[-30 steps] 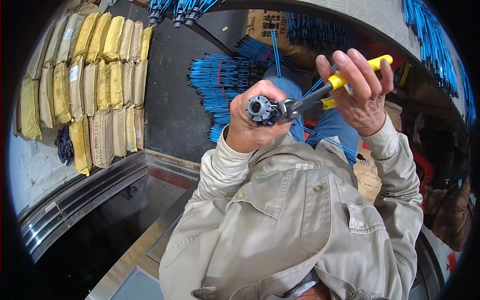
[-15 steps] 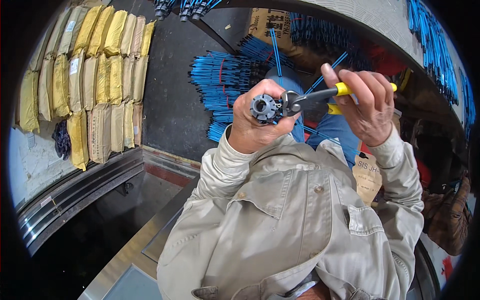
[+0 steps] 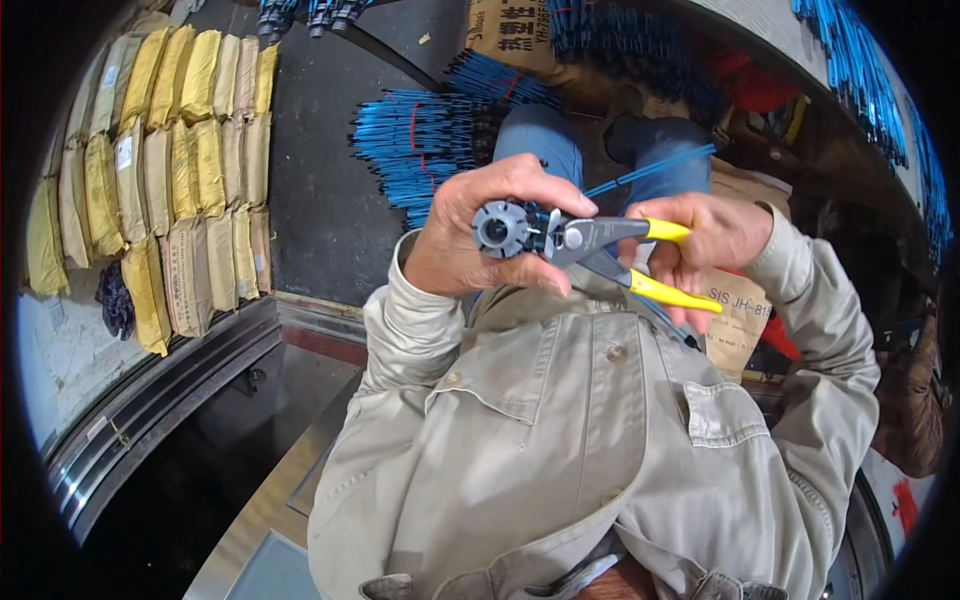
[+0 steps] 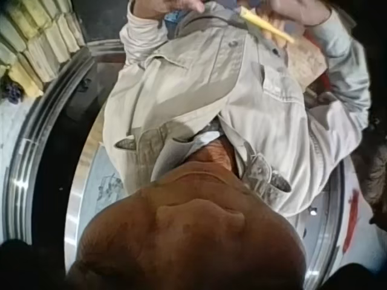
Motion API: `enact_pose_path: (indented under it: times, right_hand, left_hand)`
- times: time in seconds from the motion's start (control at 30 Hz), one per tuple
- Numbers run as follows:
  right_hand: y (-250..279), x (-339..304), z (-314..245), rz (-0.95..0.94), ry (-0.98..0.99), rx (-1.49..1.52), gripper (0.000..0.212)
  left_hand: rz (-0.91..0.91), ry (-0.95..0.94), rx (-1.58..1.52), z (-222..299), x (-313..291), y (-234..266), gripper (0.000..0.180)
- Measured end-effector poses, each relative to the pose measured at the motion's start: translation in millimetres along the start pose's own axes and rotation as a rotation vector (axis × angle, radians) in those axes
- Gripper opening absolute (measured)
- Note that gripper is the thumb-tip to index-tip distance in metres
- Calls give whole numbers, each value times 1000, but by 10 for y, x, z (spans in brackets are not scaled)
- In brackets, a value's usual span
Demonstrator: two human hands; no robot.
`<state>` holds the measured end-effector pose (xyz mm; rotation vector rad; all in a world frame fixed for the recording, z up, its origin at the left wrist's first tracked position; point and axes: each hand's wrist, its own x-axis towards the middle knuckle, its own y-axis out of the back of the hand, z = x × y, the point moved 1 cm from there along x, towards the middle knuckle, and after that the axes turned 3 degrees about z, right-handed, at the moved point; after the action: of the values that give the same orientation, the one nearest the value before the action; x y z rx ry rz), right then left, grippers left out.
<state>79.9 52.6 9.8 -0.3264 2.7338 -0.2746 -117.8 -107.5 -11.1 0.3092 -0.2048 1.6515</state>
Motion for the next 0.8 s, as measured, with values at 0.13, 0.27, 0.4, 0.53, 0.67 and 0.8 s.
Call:
enact_pose_path:
  times: [0.13, 0.27, 0.4, 0.53, 0.67, 0.8]
  right_hand:
    - [-157, -44, 13, 171, 235, -321, 57]
    - [-262, -230, -183, 514, 347, -1287, 59]
    - [15, -290, -239, 206, 24, -563, 63]
    - [204, -321, -205, -182, -482, 517, 64]
    - [30, -325, -301, 30, -112, 33, 59]
    - [-46, -409, -453, 322, 230, -968, 56]
  left_hand:
    - [114, 20, -84, -85, -34, -58, 59]
    - [176, 53, -98, -152, -19, -83, 60]
    - [73, 99, -54, -133, -6, -66, 60]
    - [1, -14, -37, -215, 94, -58, 61]
    - [33, -72, -24, -203, 140, -66, 62]
    - [120, -64, -16, -270, 137, -164, 63]
